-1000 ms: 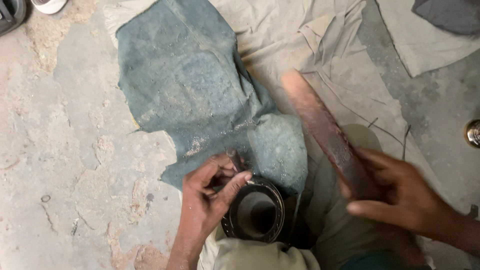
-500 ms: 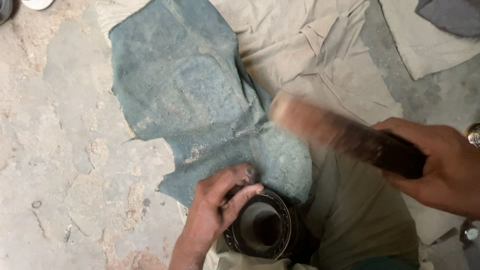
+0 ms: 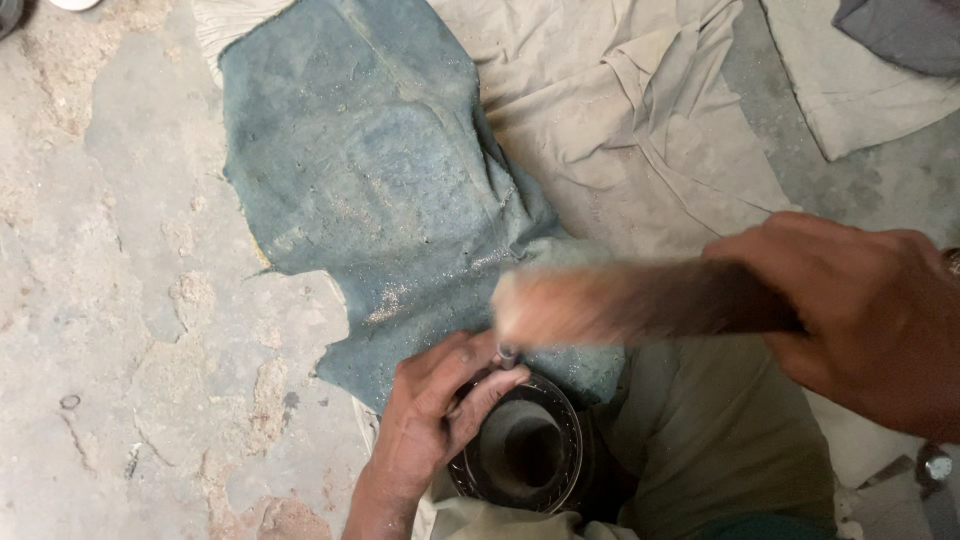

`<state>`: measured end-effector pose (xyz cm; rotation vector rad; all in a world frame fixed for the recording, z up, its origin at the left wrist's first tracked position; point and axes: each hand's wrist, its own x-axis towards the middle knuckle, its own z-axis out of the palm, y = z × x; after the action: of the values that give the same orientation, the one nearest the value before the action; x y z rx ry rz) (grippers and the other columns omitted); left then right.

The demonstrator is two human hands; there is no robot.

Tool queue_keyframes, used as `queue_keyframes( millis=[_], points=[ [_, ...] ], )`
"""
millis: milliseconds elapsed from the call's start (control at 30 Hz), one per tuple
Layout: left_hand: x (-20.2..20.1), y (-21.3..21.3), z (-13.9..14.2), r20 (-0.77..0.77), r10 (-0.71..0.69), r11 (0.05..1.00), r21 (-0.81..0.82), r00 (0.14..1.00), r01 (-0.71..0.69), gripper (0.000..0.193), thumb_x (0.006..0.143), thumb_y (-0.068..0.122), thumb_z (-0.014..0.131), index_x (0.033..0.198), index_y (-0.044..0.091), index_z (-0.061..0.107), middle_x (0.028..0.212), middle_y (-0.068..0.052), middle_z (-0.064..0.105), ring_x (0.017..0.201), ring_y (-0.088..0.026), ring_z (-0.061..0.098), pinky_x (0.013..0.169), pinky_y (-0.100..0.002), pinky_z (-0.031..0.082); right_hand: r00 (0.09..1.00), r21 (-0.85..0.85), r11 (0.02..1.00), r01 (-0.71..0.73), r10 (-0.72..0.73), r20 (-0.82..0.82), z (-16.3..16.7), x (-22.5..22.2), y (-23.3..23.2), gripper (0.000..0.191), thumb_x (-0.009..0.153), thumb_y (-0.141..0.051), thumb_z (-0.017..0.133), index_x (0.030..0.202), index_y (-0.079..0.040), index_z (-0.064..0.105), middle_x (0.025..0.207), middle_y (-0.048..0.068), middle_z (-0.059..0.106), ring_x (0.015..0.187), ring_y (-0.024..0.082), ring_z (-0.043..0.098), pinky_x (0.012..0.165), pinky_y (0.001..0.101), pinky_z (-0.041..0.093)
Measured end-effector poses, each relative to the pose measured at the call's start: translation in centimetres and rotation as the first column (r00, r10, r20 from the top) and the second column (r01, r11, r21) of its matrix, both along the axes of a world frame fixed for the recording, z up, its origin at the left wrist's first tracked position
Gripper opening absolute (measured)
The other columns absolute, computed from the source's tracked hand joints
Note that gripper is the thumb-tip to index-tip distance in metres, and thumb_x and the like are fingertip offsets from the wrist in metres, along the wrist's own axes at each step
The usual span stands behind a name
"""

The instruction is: The person sits on the floor and repeatedly strikes the rim of a cylindrical metal object with a wooden mallet. The object is held steady with the left hand while the right hand delivers repeated blows to shape or flatten the rim.

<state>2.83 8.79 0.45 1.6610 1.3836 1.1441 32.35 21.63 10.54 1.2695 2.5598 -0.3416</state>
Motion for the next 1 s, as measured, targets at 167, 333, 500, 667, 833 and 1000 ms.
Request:
queue_keyframes(
  millis=[167, 333, 500, 667, 833, 1000],
  points=[
    [-0.1, 0.1, -0.1, 0.004, -0.03, 0.999, 0.045, 1.0, 0.029, 0.027, 0.091, 0.018, 0.079, 0.113, 0.006, 0.07, 0.093, -0.008, 0.074, 0.076, -0.02, 0.075, 0.062, -0.031, 0.059, 0.999, 0.006, 1.0, 0.01, -0.009, -0.036, -0.2, 0.6, -0.3, 0.053, 0.073, -0.011, 0.079, 0.124, -0.012, 0.063, 0.09, 0.008, 0.072, 0.07, 0.018, 0.075, 0.058, 0.0332, 0.06],
    [-0.2, 0.2, 0.0, 0.028, -0.059, 0.998, -0.015, 0.998, 0.059, 0.027, 0.092, 0.019, 0.078, 0.115, 0.008, 0.071, 0.094, -0.008, 0.075, 0.076, -0.019, 0.075, 0.061, -0.031, 0.06, 0.986, 0.084, 0.983, -0.166, 0.165, 0.014, -0.1, 1.2, 0.0, 0.058, 0.069, -0.015, 0.075, 0.125, -0.007, 0.061, 0.093, 0.008, 0.07, 0.078, 0.018, 0.073, 0.065, 0.0317, 0.059],
    [-0.4, 0.5, 0.0, -0.005, -0.098, 0.995, -0.016, 0.995, 0.097, 0.025, 0.092, 0.02, 0.077, 0.115, 0.01, 0.073, 0.094, -0.006, 0.076, 0.075, -0.018, 0.075, 0.061, -0.03, 0.059, 0.963, 0.18, 0.951, -0.251, 0.265, -0.055, -0.2, 1.2, -0.2, 0.057, 0.062, -0.009, 0.076, 0.117, -0.003, 0.062, 0.09, 0.012, 0.07, 0.079, 0.024, 0.075, 0.065, 0.0363, 0.06],
    [-0.6, 0.5, 0.2, -0.032, -0.117, 0.993, -0.035, 0.993, 0.116, 0.025, 0.092, 0.021, 0.077, 0.114, 0.01, 0.073, 0.09, -0.007, 0.074, 0.07, -0.019, 0.072, 0.06, -0.032, 0.057, 0.992, 0.078, 0.989, -0.126, 0.125, 0.026, -0.5, 1.3, -0.2, 0.052, 0.068, -0.01, 0.078, 0.117, -0.008, 0.062, 0.091, 0.008, 0.071, 0.078, 0.021, 0.075, 0.065, 0.0333, 0.061],
    [-0.7, 0.7, 0.5, -0.037, -0.133, 0.991, -0.039, 0.99, 0.131, 0.026, 0.093, 0.023, 0.075, 0.115, 0.009, 0.071, 0.09, -0.006, 0.072, 0.07, -0.02, 0.07, 0.059, -0.034, 0.056, 0.999, 0.043, 0.998, -0.036, 0.037, -0.032, -1.1, 1.7, -0.3, 0.052, 0.073, -0.011, 0.079, 0.122, -0.007, 0.061, 0.093, 0.008, 0.07, 0.076, 0.018, 0.073, 0.065, 0.0305, 0.062],
    [-0.9, 0.7, 1.1, -0.033, -0.166, 0.985, -0.055, 0.986, 0.164, 0.024, 0.094, 0.022, 0.073, 0.114, 0.01, 0.072, 0.09, -0.006, 0.071, 0.07, -0.021, 0.069, 0.06, -0.036, 0.055, 0.973, -0.013, 0.999, 0.03, -0.032, -0.229, -1.5, 2.6, -0.3, 0.05, 0.077, -0.011, 0.08, 0.122, -0.003, 0.059, 0.094, 0.009, 0.07, 0.069, 0.016, 0.073, 0.06, 0.029, 0.06]
  ],
)
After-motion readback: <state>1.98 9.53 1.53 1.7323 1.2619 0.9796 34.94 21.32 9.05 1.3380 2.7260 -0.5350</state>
